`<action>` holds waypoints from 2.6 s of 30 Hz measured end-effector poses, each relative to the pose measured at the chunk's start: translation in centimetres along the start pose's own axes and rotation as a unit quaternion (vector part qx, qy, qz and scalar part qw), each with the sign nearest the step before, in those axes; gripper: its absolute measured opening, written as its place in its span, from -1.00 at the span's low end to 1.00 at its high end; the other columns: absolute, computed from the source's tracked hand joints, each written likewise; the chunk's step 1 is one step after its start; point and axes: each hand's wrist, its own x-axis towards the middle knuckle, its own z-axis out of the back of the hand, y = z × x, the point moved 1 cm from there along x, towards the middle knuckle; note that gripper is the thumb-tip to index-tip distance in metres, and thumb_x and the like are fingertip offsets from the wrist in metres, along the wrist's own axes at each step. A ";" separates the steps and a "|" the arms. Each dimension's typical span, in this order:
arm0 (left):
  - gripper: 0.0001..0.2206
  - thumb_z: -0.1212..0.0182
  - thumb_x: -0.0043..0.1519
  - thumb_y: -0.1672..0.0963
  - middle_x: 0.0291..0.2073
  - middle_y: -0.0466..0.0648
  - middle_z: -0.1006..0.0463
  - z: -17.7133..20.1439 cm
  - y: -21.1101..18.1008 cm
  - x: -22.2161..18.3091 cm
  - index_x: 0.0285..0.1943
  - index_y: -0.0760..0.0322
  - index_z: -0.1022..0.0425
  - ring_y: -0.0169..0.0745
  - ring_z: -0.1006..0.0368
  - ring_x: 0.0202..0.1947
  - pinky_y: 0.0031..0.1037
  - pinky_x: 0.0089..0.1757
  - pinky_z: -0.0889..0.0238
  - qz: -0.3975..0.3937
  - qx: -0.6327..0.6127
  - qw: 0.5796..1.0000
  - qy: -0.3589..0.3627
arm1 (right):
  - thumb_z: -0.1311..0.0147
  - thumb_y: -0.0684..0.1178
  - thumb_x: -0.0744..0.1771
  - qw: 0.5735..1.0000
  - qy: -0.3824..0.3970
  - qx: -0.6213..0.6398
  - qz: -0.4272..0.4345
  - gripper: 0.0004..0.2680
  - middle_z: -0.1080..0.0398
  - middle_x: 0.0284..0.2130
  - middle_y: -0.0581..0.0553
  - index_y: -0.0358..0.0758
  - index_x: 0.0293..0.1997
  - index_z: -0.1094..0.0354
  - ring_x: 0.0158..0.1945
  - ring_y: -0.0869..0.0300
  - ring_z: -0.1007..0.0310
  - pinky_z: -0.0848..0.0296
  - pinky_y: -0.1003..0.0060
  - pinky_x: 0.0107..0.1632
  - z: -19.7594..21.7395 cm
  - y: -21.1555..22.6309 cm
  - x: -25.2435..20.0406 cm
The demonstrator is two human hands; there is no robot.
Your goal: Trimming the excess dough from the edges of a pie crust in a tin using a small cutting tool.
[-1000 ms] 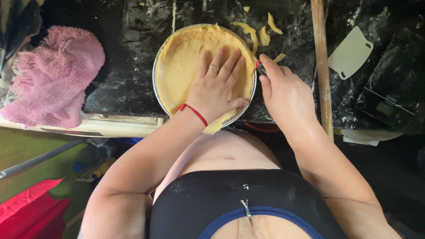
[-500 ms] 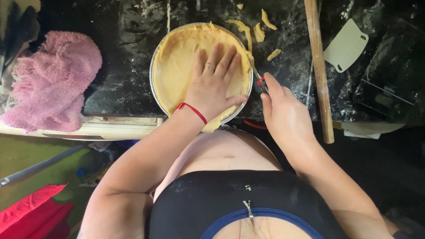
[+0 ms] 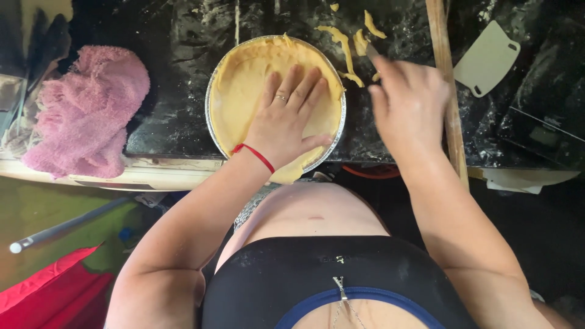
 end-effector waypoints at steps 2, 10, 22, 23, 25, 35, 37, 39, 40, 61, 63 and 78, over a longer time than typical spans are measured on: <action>-0.04 0.26 0.37 -0.40 0.73 -0.03 0.08 0.3 0.0 -0.1 0.79 0.16 0.07 0.18 0.22 0.70 0.20 0.51 0.38 0.000 -0.011 1.000 -0.010 | -0.41 -0.06 0.40 1.000 0.001 0.006 0.011 -0.74 -0.57 0.01 0.01 -0.03 0.24 -0.56 0.03 -0.08 -0.40 -0.33 -0.02 -0.12 -2.8 -0.1 0.2; -0.07 0.14 0.37 -0.39 0.66 0.05 -0.13 0.3 1.6 -0.6 0.71 0.25 -0.18 0.30 0.01 0.63 0.15 0.50 0.23 0.028 0.000 0.997 -0.076 | -0.26 -0.14 0.41 0.998 -0.044 -0.007 0.032 -0.80 -0.57 -0.10 -0.01 0.06 0.14 -0.61 -0.02 -0.15 -0.34 -0.27 -0.10 -0.12 -4.6 0.2 5.9; -0.06 0.13 0.36 -0.38 0.67 0.06 -0.13 -0.7 2.6 -0.8 0.72 0.26 -0.11 0.19 0.07 0.66 0.08 0.54 0.34 0.028 -0.036 0.996 -0.079 | -0.33 -0.17 0.35 0.980 -0.032 0.188 0.060 -0.83 -0.64 -0.25 0.07 0.00 0.02 -0.56 -0.16 -0.08 -0.53 -0.34 -0.04 -0.05 -10.0 1.0 12.9; -0.06 0.17 0.37 -0.38 0.67 0.07 -0.11 -0.6 2.8 -0.8 0.73 0.25 -0.11 0.19 0.10 0.67 0.11 0.53 0.36 0.036 -0.030 0.997 -0.069 | -0.36 -0.13 0.38 0.992 -0.038 0.100 0.064 -0.88 -0.65 -0.26 0.05 0.05 -0.03 -0.61 -0.15 -0.12 -0.48 -0.27 -0.04 -0.12 -10.0 0.3 12.7; -0.06 0.22 0.37 -0.39 0.68 0.08 -0.08 -0.7 3.0 -1.2 0.73 0.24 -0.10 0.20 0.14 0.67 0.14 0.52 0.37 0.045 -0.025 0.997 -0.057 | -0.39 -0.09 0.41 0.997 -0.043 0.012 0.069 -0.92 -0.66 -0.27 0.03 0.10 -0.07 -0.65 -0.13 -0.15 -0.43 -0.20 -0.04 -0.19 -9.5 0.4 12.5; -0.04 0.20 0.35 -0.39 0.69 0.08 -0.03 -0.5 3.7 -2.1 0.73 0.25 -0.06 0.24 0.15 0.67 0.15 0.51 0.34 0.070 -0.049 0.995 -0.042 | -0.54 -0.03 0.37 0.971 -0.025 0.168 0.166 -0.90 -0.63 -0.22 0.20 0.10 -0.14 -0.67 -0.03 0.04 -0.37 -0.20 0.02 0.01 -11.0 4.9 13.0; -0.04 0.21 0.35 -0.39 0.69 0.08 -0.01 -0.5 3.7 -2.2 0.74 0.26 -0.03 0.25 0.18 0.67 0.16 0.52 0.36 0.063 -0.059 0.995 -0.041 | -0.55 -0.04 0.37 0.971 -0.013 0.178 0.159 -0.90 -0.63 -0.21 0.21 0.10 -0.14 -0.67 -0.02 0.04 -0.36 -0.21 0.01 0.02 -11.0 4.8 13.0; -0.03 0.25 0.35 -0.40 0.70 0.05 0.00 -0.4 3.8 -2.2 0.75 0.22 0.00 0.24 0.18 0.68 0.15 0.52 0.37 0.066 -0.040 0.996 -0.038 | -0.34 -0.14 0.42 0.965 0.006 0.226 0.132 -0.92 -0.61 -0.18 0.17 0.01 -0.06 -0.63 0.02 0.04 -0.38 -0.19 0.05 0.05 -10.5 4.8 13.2; -0.03 0.25 0.35 -0.40 0.70 0.05 0.00 -0.4 3.8 -2.2 0.75 0.22 0.00 0.24 0.18 0.68 0.15 0.52 0.37 0.068 -0.040 0.996 -0.039 | -0.34 -0.14 0.42 0.965 0.007 0.226 0.134 -0.92 -0.61 -0.18 0.17 0.01 -0.06 -0.63 0.02 0.04 -0.38 -0.19 0.05 0.05 -10.2 5.1 13.3; -0.25 -0.08 0.34 -0.32 0.35 0.05 -0.48 1.7 6.3 -1.0 0.38 0.28 -0.54 0.21 -0.21 0.46 0.18 0.42 0.11 0.072 -0.103 0.988 -0.094 | -0.39 -0.01 0.42 0.966 0.129 0.223 0.016 -0.91 -0.58 -0.14 0.18 0.01 -0.02 -0.56 0.07 0.01 -0.32 -0.17 0.01 0.10 -8.2 6.3 13.0; -0.95 -0.27 0.14 0.12 -0.39 -0.10 -0.51 1.7 7.6 -0.1 -0.33 -0.04 -0.60 0.07 -0.37 -0.40 -0.13 -0.29 -0.20 0.101 0.048 0.962 -0.251 | -0.36 0.03 0.42 0.970 0.144 0.191 0.034 -0.90 -0.63 -0.14 0.08 -0.01 0.01 -0.65 0.00 -0.11 -0.30 -0.18 -0.01 0.01 -8.6 6.2 13.2; -0.93 -0.36 0.12 -0.02 -0.43 -0.22 -0.59 -0.9 15.0 7.7 -0.39 -0.18 -0.63 0.08 -0.54 -0.46 -0.11 -0.35 -0.30 0.087 -0.124 0.967 -0.207 | -0.29 0.26 0.41 0.949 0.228 0.218 -0.017 -0.75 -0.65 -0.11 0.16 0.06 0.11 -0.53 0.17 -0.12 -0.27 -0.07 -0.05 0.16 -6.5 7.0 14.7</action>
